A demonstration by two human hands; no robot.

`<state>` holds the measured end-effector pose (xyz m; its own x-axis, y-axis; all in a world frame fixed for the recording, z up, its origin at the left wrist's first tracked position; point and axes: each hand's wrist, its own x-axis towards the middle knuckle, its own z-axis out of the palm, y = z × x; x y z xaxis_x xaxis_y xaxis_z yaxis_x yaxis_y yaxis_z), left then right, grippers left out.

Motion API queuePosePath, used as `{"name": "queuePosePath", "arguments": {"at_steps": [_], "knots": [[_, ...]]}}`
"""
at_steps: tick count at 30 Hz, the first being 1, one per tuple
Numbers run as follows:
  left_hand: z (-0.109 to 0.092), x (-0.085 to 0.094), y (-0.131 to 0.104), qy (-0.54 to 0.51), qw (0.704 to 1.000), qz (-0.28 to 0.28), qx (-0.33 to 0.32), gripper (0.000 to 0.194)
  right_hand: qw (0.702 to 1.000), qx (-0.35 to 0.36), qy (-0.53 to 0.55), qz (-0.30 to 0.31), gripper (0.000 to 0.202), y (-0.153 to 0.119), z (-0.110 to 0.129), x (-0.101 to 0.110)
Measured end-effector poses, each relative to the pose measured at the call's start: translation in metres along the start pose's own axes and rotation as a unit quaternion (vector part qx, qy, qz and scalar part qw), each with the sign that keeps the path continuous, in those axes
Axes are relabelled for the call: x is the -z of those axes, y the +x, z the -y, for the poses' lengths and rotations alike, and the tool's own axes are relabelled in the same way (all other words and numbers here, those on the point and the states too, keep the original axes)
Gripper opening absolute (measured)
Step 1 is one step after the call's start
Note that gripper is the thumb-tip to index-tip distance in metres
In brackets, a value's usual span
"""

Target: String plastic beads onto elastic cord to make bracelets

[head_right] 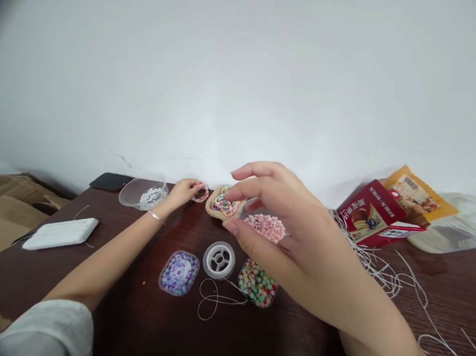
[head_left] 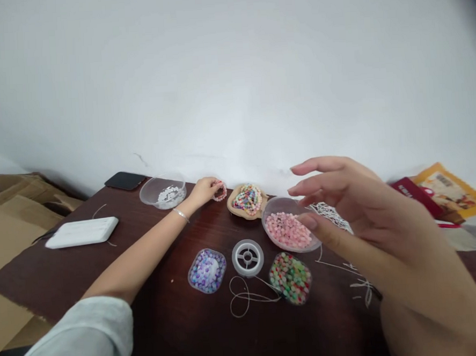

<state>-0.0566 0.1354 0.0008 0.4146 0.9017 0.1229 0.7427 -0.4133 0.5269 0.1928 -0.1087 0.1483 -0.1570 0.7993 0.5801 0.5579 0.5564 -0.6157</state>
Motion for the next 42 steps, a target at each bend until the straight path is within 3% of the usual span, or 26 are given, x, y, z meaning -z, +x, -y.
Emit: {"name": "queuePosePath", "arguments": {"at_steps": [6,11,13,17,19,26,32,34,35,37,38,39,42], "knots": [[0.013,-0.007,0.004,0.077,0.995,-0.052,-0.020,0.029,0.999,-0.008,0.004,0.046,0.021,0.002,0.001,-0.003],[0.001,-0.004,-0.018,0.078,0.988,-0.103,-0.082,0.030,0.997,0.008,-0.073,0.019,0.020,0.004,-0.005,-0.001],[-0.013,-0.005,-0.028,0.057,0.987,-0.078,-0.130,0.032,0.994,0.012,-0.108,0.015,0.018,0.005,-0.010,0.003],[-0.042,-0.010,-0.037,0.019,0.967,0.050,-0.248,0.022,0.990,-0.007,-0.141,-0.010,0.013,0.009,-0.018,0.009],[-0.050,-0.012,-0.035,0.008,0.957,0.100,-0.273,0.017,0.989,-0.009,-0.150,-0.016,0.013,0.010,-0.020,0.009],[-0.061,-0.009,-0.029,-0.073,0.959,0.142,-0.234,0.036,0.987,0.027,-0.149,0.051,0.011,0.015,-0.025,0.002],[-0.085,0.006,-0.031,-0.259,0.945,0.151,-0.129,0.059,0.987,0.038,-0.150,0.047,0.009,0.020,-0.033,0.002],[-0.094,0.019,-0.037,-0.385,0.904,0.177,-0.059,0.056,0.988,0.040,-0.144,0.047,0.009,0.020,-0.034,0.001],[-0.097,0.027,-0.040,-0.491,0.848,0.199,-0.002,0.054,0.988,0.041,-0.142,0.049,0.009,0.020,-0.034,0.000],[-0.103,0.041,-0.050,-0.668,0.701,0.234,0.091,0.051,0.988,0.045,-0.140,0.055,0.009,0.021,-0.034,-0.002],[-0.105,0.048,-0.055,-0.724,0.633,0.249,0.114,0.052,0.987,0.047,-0.139,0.059,0.009,0.021,-0.034,-0.003],[-0.107,0.053,-0.061,-0.754,0.589,0.268,0.113,0.056,0.988,0.048,-0.135,0.064,0.008,0.021,-0.034,-0.004],[-0.112,0.062,-0.074,-0.782,0.525,0.331,0.060,0.080,0.988,0.046,-0.122,0.080,0.009,0.021,-0.034,-0.009]]}}
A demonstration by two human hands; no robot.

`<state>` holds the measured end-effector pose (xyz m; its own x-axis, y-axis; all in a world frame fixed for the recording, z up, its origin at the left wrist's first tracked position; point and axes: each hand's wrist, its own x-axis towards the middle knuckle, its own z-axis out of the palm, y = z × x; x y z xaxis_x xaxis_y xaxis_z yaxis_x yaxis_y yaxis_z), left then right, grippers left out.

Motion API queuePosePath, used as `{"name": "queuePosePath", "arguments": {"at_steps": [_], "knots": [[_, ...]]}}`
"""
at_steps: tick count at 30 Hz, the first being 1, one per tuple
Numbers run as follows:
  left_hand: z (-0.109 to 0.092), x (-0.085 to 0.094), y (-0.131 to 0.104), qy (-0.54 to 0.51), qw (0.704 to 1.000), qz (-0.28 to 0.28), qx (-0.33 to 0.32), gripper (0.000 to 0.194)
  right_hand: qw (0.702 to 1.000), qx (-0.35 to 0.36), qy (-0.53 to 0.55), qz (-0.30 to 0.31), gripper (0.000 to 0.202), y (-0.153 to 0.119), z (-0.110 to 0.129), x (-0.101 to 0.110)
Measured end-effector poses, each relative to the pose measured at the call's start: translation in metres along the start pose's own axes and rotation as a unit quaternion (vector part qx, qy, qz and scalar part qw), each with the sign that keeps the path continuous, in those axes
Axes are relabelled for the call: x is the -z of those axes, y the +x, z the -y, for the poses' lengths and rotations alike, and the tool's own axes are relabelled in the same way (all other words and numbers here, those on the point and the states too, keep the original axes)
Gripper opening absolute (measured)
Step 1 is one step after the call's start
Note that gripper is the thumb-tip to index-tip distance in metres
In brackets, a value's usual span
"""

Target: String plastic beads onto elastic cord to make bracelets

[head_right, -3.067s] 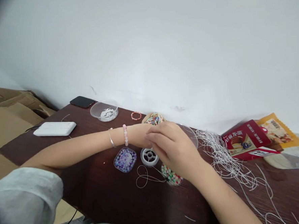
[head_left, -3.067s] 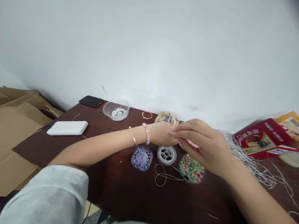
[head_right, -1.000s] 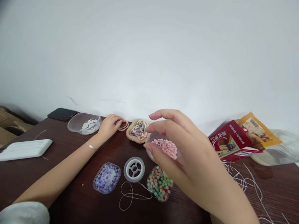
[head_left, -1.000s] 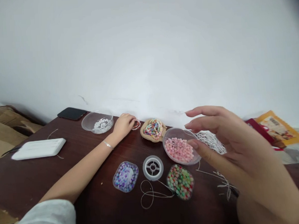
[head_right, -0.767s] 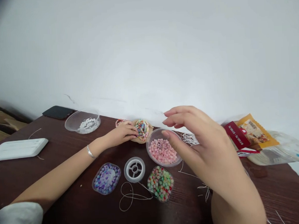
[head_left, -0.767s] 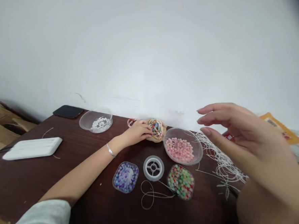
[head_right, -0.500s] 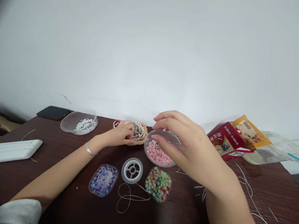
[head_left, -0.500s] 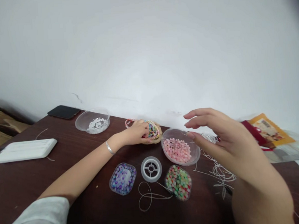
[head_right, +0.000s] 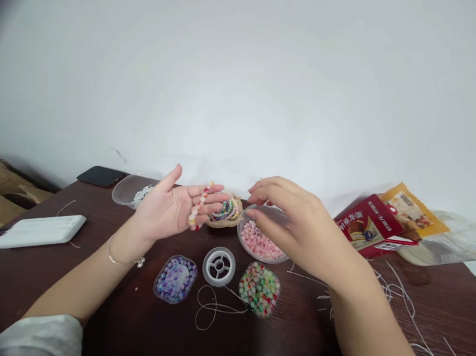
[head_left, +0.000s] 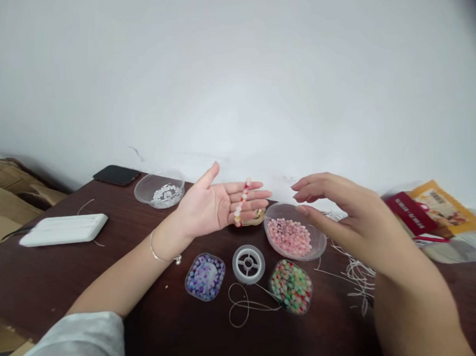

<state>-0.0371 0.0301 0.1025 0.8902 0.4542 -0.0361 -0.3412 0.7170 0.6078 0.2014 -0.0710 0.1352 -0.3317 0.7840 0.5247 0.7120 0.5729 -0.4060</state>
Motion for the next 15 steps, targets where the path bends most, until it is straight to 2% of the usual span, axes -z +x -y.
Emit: {"name": "queuePosePath", "arguments": {"at_steps": [2,5,8,12,15], "knots": [[0.003,-0.004,-0.004,-0.004,0.999,0.046,-0.007,0.093,1.000,-0.006,0.009,0.006,0.010,0.001,0.001,-0.004],[0.010,-0.009,-0.005,0.005,0.996,0.079,-0.035,0.100,0.999,-0.020,0.022,0.012,0.014,0.003,0.002,-0.012],[0.018,-0.012,-0.005,0.030,0.994,0.084,-0.056,0.102,0.999,-0.023,0.029,-0.006,0.012,0.005,0.004,-0.020],[0.028,-0.018,-0.006,0.059,0.992,0.070,-0.088,0.101,0.995,-0.045,0.015,-0.088,0.010,0.006,0.008,-0.032],[0.034,-0.021,-0.007,0.075,0.991,0.063,-0.097,0.099,0.995,-0.074,0.042,-0.055,0.010,0.005,0.012,-0.046]]}}
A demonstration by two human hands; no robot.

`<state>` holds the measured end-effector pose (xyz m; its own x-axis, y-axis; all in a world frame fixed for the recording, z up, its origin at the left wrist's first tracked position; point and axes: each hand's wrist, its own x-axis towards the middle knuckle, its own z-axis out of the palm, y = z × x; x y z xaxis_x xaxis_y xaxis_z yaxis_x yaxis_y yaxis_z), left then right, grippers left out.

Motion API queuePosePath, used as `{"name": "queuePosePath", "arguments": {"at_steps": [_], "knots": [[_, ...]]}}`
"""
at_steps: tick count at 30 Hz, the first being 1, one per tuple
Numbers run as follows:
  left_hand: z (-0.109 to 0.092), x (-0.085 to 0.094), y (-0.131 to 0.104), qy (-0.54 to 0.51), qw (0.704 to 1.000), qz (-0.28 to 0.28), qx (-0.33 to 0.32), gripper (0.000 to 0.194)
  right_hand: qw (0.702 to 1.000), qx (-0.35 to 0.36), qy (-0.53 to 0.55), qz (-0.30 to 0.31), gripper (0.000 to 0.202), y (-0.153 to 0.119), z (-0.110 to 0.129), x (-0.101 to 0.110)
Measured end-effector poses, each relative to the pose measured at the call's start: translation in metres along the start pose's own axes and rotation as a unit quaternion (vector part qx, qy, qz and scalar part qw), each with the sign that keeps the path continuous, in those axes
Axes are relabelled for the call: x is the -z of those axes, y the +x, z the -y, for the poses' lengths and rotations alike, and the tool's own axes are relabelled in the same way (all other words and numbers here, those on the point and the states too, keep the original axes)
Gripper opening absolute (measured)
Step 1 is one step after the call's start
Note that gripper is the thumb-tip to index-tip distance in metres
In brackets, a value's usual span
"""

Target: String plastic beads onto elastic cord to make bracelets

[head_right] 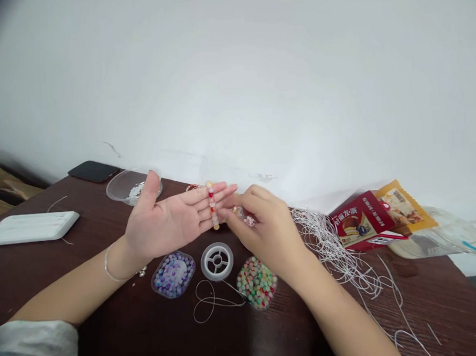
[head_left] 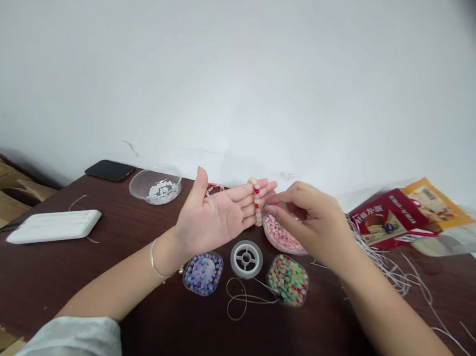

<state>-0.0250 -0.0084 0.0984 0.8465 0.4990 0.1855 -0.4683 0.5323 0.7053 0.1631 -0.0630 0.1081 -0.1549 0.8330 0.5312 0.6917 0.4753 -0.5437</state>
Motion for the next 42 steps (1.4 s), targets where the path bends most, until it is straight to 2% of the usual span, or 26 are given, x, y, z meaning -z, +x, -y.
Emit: {"name": "queuePosePath", "arguments": {"at_steps": [3,8,13,22,24,29,34,42], "knots": [[0.006,-0.003,-0.001,-0.006,1.000,-0.013,-0.011,0.097,0.999,-0.035,0.029,0.022,0.016,-0.003,0.001,-0.015],[0.011,-0.005,0.000,-0.025,0.999,-0.031,-0.026,0.089,0.990,-0.066,0.123,0.029,0.005,-0.005,0.000,-0.024],[0.007,-0.005,-0.001,-0.011,0.998,-0.049,-0.044,0.084,0.930,-0.145,0.321,0.102,0.007,-0.003,0.000,-0.018],[0.001,-0.009,-0.005,0.005,0.993,-0.088,-0.078,0.078,0.838,-0.180,0.494,0.146,0.006,0.000,-0.006,-0.016],[0.000,-0.009,-0.006,0.014,0.992,-0.092,-0.086,0.074,0.821,-0.197,0.510,0.163,0.007,-0.001,-0.007,-0.017],[-0.002,-0.009,-0.007,0.034,0.990,-0.106,-0.090,0.069,0.801,-0.215,0.530,0.179,0.010,-0.001,-0.008,-0.017],[-0.002,-0.008,-0.006,0.008,0.992,-0.087,-0.091,0.060,0.766,-0.227,0.567,0.200,0.011,0.001,-0.006,-0.016],[-0.004,-0.007,-0.006,-0.021,0.991,-0.113,-0.073,0.057,0.721,-0.249,0.610,0.215,0.021,0.001,-0.004,-0.015]]}}
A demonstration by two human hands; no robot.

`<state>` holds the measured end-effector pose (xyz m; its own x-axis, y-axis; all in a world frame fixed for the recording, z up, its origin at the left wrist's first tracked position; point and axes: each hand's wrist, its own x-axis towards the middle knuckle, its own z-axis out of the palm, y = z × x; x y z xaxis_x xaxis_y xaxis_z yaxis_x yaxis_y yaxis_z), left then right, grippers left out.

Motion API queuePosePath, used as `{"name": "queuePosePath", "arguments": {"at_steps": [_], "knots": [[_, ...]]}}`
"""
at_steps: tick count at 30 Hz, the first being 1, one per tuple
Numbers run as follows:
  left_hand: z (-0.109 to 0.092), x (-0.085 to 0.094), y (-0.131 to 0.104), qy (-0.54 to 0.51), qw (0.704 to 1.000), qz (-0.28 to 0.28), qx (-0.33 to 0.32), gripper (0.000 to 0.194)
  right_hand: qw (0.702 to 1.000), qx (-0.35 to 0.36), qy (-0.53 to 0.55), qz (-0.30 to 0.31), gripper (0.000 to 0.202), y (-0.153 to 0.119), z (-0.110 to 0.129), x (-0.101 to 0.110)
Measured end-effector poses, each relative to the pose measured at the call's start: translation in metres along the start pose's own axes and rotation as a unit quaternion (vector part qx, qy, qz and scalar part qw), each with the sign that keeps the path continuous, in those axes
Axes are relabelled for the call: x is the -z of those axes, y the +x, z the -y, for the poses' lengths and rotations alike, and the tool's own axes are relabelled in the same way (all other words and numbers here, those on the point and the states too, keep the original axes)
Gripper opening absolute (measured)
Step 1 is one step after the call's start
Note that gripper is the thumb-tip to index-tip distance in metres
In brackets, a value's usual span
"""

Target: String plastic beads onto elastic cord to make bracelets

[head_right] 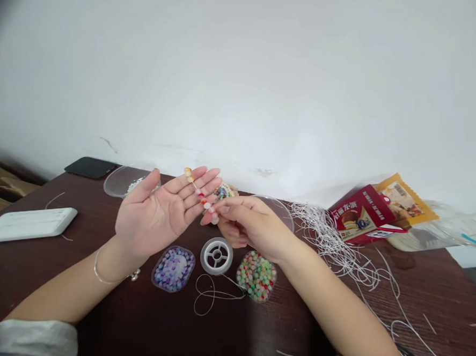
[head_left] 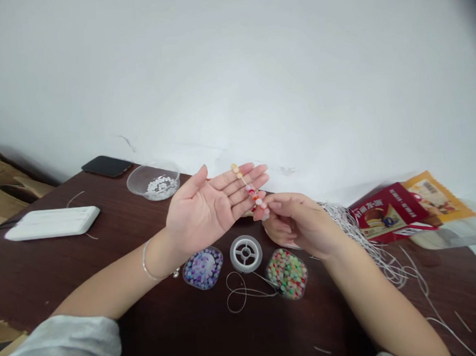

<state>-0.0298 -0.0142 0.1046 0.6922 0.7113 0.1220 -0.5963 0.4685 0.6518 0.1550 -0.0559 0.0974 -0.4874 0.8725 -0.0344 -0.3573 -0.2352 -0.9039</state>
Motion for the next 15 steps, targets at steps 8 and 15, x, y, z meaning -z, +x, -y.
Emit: {"name": "queuePosePath", "arguments": {"at_steps": [8,15], "knots": [[-0.0005,-0.0016,0.0009,-0.028,0.999,-0.020,-0.001,0.061,0.993,-0.048,0.099,0.043,0.020,0.0025,0.0021,0.0043],[-0.0011,-0.0030,-0.0005,-0.027,0.999,-0.027,0.008,0.062,0.984,-0.066,0.141,0.085,0.027,0.0028,0.0014,0.0059]]}}
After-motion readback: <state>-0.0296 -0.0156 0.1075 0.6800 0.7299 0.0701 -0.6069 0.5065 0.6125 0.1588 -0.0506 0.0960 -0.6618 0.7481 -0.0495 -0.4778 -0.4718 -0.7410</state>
